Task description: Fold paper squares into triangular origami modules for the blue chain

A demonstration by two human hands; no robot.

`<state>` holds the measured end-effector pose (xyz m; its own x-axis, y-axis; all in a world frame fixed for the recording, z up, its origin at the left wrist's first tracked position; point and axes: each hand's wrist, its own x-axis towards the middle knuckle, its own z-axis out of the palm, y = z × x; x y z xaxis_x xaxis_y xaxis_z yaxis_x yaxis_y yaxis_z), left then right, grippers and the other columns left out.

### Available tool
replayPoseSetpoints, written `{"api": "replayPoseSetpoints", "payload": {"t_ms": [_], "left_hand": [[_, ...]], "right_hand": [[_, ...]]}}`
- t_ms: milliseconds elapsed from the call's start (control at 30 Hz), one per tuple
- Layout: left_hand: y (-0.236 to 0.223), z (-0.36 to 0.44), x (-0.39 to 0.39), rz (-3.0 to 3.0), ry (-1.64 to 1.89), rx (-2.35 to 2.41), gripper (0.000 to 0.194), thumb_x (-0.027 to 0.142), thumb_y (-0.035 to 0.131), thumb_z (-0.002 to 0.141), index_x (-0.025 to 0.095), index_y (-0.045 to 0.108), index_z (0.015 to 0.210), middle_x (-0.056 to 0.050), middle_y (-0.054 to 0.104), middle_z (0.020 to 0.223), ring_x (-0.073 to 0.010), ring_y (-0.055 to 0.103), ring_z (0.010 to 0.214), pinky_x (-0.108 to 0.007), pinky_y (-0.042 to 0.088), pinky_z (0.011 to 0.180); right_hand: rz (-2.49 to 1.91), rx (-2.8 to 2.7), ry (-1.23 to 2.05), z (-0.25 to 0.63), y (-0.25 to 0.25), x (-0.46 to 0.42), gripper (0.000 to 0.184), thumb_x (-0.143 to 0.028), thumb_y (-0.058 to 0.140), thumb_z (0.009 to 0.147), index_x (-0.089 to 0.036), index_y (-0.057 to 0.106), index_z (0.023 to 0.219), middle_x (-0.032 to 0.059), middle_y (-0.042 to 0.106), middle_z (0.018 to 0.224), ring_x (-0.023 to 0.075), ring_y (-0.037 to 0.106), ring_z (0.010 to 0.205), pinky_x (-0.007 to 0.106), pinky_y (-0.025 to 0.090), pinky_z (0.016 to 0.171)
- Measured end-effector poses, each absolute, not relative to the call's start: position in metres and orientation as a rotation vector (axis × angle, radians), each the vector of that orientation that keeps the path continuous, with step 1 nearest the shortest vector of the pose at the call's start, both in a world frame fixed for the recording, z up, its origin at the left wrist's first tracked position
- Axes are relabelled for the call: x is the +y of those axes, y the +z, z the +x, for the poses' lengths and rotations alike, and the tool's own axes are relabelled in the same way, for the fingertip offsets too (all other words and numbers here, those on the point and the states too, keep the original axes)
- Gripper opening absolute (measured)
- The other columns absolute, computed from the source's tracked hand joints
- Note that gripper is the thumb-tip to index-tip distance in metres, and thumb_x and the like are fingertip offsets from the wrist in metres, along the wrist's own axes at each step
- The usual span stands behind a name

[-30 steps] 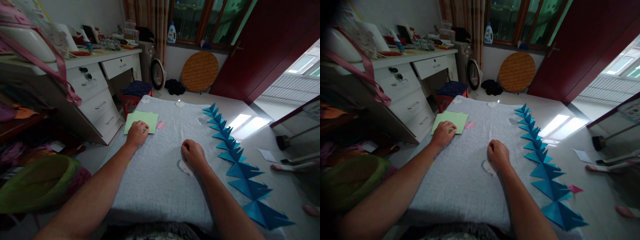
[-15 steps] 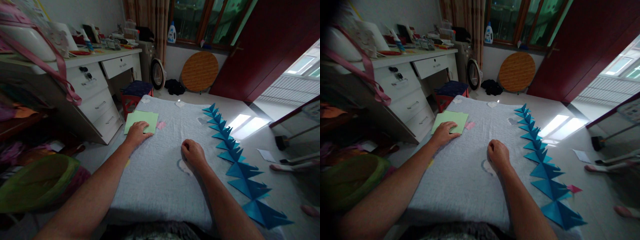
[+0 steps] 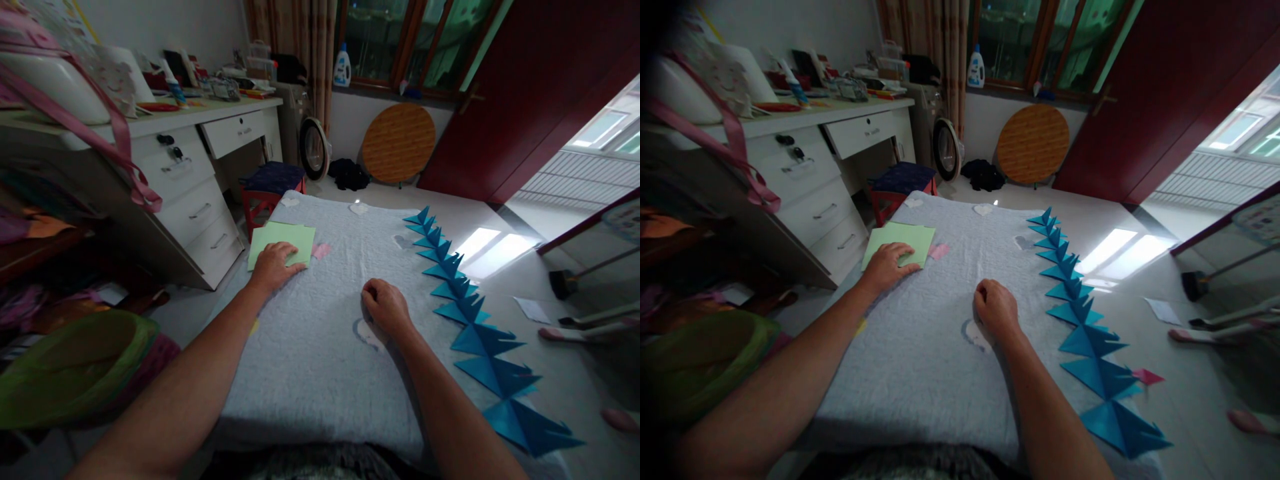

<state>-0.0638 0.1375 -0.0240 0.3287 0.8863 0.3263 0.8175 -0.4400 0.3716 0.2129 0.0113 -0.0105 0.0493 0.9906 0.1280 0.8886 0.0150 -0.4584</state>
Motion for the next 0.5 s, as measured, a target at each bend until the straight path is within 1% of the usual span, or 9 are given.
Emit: {"api": "replayPoseSetpoints", "payload": {"t_ms": [200, 333, 400, 500], "left_hand": [[-0.025, -0.063, 0.138, 2.434, 0.769, 1.584, 0.030, 0.040, 0.075, 0.078, 0.021, 0.071, 0.102, -0.011, 0.072, 0.114, -0.0295, 0.062, 0.107, -0.042, 0.047, 0.096], [-0.022, -0.064, 0.139, 2.385, 0.812, 1.600, 0.017, 0.031, 0.066, 0.084, 0.020, 0.073, 0.095, -0.010, 0.074, 0.108, -0.0281, 0.064, 0.103, -0.041, 0.049, 0.095], [-0.020, -0.065, 0.138, 2.361, 0.844, 1.624, 0.017, 0.027, 0.060, 0.088, 0.020, 0.074, 0.095, -0.009, 0.075, 0.106, -0.0269, 0.065, 0.101, -0.039, 0.050, 0.093], [-0.012, -0.062, 0.132, 2.330, 0.926, 1.638, 0.023, 0.025, 0.052, 0.092, 0.021, 0.074, 0.097, -0.008, 0.076, 0.105, -0.0252, 0.067, 0.099, -0.038, 0.051, 0.091]], "right_hand": [[-1.927, -1.884, 0.324, 0.213, -0.011, 0.012, 0.016, -0.021, 0.053, 0.085, -0.019, 0.068, 0.082, 0.0040, 0.068, 0.079, 0.0167, 0.058, 0.071, 0.027, 0.034, 0.065], [-1.925, -1.886, 0.317, 0.214, -0.012, 0.012, 0.016, -0.021, 0.052, 0.086, -0.019, 0.068, 0.082, 0.0039, 0.068, 0.079, 0.0168, 0.058, 0.072, 0.027, 0.035, 0.065], [-1.923, -1.886, 0.313, 0.214, -0.012, 0.012, 0.016, -0.021, 0.052, 0.086, -0.019, 0.068, 0.082, 0.0040, 0.068, 0.079, 0.0170, 0.058, 0.072, 0.027, 0.035, 0.065], [-1.911, -1.878, 0.333, 0.214, -0.014, 0.012, 0.017, -0.021, 0.051, 0.086, -0.019, 0.067, 0.081, 0.0040, 0.067, 0.077, 0.0173, 0.058, 0.071, 0.028, 0.037, 0.066]]}}
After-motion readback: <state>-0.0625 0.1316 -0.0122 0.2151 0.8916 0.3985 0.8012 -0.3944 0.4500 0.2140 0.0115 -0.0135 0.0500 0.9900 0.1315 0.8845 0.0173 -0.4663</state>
